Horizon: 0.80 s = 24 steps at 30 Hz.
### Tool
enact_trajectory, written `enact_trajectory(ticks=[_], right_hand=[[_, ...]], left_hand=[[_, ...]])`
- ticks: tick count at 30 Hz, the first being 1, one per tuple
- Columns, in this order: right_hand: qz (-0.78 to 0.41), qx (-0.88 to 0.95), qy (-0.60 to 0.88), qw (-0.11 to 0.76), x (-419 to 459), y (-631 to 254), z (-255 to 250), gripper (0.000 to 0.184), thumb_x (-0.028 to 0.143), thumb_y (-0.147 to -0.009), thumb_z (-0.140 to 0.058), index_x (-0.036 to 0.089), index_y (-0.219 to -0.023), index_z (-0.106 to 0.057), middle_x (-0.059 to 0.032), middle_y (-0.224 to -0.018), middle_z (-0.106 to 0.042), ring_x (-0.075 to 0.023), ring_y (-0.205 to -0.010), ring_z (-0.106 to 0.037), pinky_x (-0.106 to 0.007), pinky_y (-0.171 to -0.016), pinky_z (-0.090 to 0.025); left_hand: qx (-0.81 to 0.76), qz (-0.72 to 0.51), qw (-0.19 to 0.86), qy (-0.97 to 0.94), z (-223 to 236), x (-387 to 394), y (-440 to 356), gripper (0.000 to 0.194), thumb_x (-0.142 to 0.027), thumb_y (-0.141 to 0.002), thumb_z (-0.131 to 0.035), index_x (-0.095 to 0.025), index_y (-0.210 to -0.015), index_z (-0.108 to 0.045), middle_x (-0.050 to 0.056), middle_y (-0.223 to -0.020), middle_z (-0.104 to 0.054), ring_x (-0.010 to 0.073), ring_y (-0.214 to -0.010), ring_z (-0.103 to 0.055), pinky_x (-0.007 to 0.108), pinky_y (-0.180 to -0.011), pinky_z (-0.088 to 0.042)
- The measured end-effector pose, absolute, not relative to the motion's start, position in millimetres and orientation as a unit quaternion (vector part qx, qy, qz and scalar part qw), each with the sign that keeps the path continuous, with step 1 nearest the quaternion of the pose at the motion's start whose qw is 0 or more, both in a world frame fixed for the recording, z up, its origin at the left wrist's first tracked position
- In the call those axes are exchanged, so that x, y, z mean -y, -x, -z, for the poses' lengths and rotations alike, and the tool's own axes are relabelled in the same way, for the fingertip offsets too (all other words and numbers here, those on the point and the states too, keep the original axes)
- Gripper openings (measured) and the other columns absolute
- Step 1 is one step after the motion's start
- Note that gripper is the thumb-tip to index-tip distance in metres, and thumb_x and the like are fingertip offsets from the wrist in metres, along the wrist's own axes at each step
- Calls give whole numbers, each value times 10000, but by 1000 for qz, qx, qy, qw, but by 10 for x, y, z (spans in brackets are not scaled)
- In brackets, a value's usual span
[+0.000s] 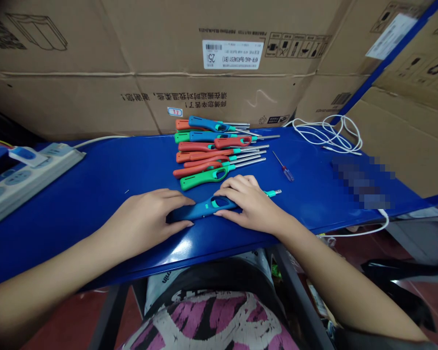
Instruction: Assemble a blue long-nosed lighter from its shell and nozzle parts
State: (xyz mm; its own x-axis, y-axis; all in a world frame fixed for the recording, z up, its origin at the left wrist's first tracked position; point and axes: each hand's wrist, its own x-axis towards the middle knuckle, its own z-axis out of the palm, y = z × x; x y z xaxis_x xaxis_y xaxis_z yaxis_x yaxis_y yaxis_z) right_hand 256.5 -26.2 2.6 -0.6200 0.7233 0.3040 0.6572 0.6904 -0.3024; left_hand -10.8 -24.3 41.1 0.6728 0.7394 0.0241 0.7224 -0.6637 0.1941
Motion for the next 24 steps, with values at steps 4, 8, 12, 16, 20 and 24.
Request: enact_trajectory(ticks=[4, 8, 12, 16, 20, 24], right_hand=[[-77, 896, 386, 204, 259, -2571, -18, 330, 436, -944, -645, 231, -1203, -632, -77, -1142, -647, -233, -1066, -565, -401, -928, -361], [-72, 898, 384, 201, 263, -2577, -22, 329, 443, -940, -650, 227, -1188, -648, -83, -1136, -664, -239, -1061, -581, -409, -923, -365], [-30, 914, 365, 176, 269, -2573, -43, 345, 436, -962, -618, 201, -1211, -654, -98, -1146, -689, -244, -1044, -610, -425, -911, -373], [49, 932, 319, 166, 270, -2603, -52, 323, 351, -1002, -555, 143, -1234, -640, -125, -1132, -723, -249, -1002, -651, -444, -902, -391], [68, 915, 329, 223, 265, -2675, -59, 202, 281, -990, -577, 156, -1132, -648, -94, -1030, -758, -217, -923, -676, -407, -910, -428], [69, 900, 368, 224, 250, -2698, -60, 155, 308, -987, -578, 194, -1080, -628, -76, -988, -743, -228, -931, -666, -399, -896, -432]], left_hand=[[-411, -41, 84, -907, -410, 235, 95, 299, -414, -897, -702, -263, -1156, -710, 21, -1111, -738, 279, -1043, -696, 380, -792, -565], [-413, -32, 78, -907, -407, 242, 86, 264, -394, -918, -684, -263, -1144, -725, 23, -1106, -732, 264, -1033, -696, 352, -774, -563], [-385, -23, 38, -922, -364, 272, 73, 226, -338, -939, -654, -222, -1115, -734, 45, -1047, -722, 265, -976, -692, 356, -751, -564], [-360, -44, -6, -932, -302, 272, 59, 224, -301, -941, -632, -161, -1094, -716, 71, -982, -710, 271, -911, -687, 369, -726, -565], [-333, -83, -25, -939, -283, 198, 74, 266, -348, -1014, -535, -151, -1082, -701, 86, -988, -720, 253, -904, -693, 349, -735, -564], [-301, -116, -62, -944, -265, 107, 109, 318, -350, -1043, -468, -127, -1049, -695, 107, -982, -728, 251, -876, -694, 365, -759, -567]])
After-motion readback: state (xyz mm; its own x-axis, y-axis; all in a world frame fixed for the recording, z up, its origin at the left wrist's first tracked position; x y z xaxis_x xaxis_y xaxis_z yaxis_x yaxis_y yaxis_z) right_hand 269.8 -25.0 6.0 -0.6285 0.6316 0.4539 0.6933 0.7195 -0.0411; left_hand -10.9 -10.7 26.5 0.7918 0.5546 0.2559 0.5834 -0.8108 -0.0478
